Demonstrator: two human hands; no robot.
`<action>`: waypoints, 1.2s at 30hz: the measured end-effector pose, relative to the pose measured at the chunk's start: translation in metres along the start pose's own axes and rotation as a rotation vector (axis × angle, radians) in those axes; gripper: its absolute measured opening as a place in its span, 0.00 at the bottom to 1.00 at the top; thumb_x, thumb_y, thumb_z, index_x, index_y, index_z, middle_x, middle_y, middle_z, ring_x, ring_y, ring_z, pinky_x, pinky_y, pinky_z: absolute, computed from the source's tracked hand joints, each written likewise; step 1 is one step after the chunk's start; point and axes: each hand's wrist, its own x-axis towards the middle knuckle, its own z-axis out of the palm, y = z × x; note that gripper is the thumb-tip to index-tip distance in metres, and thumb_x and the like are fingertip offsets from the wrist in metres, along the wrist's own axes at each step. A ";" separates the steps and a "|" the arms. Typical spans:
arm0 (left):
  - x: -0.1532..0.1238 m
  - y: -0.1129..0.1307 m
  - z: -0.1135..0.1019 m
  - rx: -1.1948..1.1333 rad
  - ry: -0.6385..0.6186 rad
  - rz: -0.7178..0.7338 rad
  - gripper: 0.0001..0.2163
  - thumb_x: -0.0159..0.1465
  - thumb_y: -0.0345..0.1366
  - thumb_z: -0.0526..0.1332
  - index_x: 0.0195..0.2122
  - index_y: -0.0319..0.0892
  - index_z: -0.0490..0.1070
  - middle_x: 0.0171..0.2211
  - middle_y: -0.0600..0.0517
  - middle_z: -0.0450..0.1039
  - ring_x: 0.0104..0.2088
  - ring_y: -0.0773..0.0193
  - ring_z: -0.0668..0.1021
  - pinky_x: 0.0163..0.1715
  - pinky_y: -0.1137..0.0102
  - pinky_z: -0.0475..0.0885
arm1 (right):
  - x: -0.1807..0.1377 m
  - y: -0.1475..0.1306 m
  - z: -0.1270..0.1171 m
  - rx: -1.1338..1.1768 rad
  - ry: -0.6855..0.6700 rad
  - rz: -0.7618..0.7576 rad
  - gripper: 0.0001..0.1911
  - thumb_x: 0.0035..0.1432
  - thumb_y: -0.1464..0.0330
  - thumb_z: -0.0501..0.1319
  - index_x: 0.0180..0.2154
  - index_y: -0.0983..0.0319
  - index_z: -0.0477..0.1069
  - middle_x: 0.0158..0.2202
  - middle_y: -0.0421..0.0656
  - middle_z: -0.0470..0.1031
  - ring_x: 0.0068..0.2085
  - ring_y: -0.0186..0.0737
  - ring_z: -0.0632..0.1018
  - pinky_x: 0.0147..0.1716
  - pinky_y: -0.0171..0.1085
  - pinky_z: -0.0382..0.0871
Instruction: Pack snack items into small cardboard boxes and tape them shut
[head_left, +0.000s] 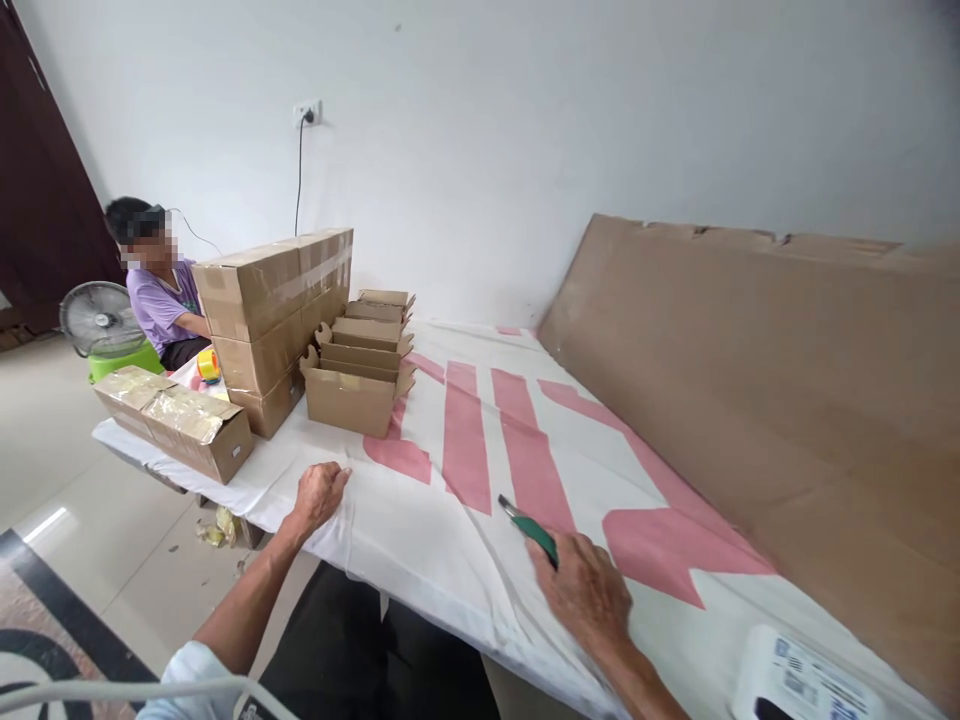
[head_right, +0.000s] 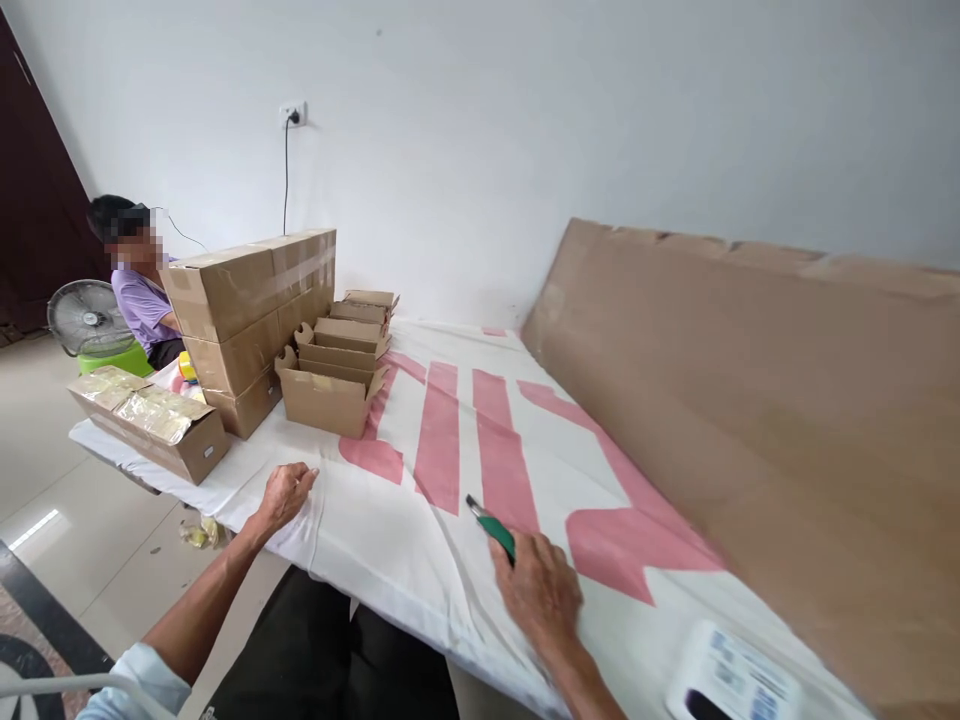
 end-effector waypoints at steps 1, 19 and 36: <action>-0.003 -0.003 -0.008 0.014 0.040 0.014 0.17 0.73 0.39 0.58 0.25 0.45 0.71 0.26 0.50 0.75 0.32 0.58 0.78 0.38 0.66 0.69 | 0.000 0.000 0.000 -0.001 0.004 -0.005 0.12 0.72 0.60 0.56 0.41 0.59 0.74 0.37 0.51 0.78 0.40 0.55 0.77 0.40 0.47 0.67; 0.016 -0.058 -0.168 0.629 0.332 0.069 0.22 0.65 0.35 0.65 0.61 0.42 0.74 0.65 0.35 0.70 0.66 0.37 0.70 0.60 0.47 0.72 | 0.007 -0.012 -0.007 -0.012 0.041 0.010 0.10 0.74 0.63 0.56 0.38 0.58 0.71 0.36 0.48 0.76 0.38 0.51 0.75 0.40 0.44 0.65; 0.013 -0.092 -0.190 0.665 0.352 -0.125 0.15 0.71 0.43 0.57 0.52 0.45 0.79 0.61 0.36 0.76 0.62 0.35 0.75 0.59 0.42 0.68 | 0.016 -0.018 -0.013 -0.003 -0.055 0.093 0.07 0.72 0.65 0.59 0.43 0.59 0.74 0.40 0.48 0.78 0.43 0.51 0.75 0.44 0.43 0.64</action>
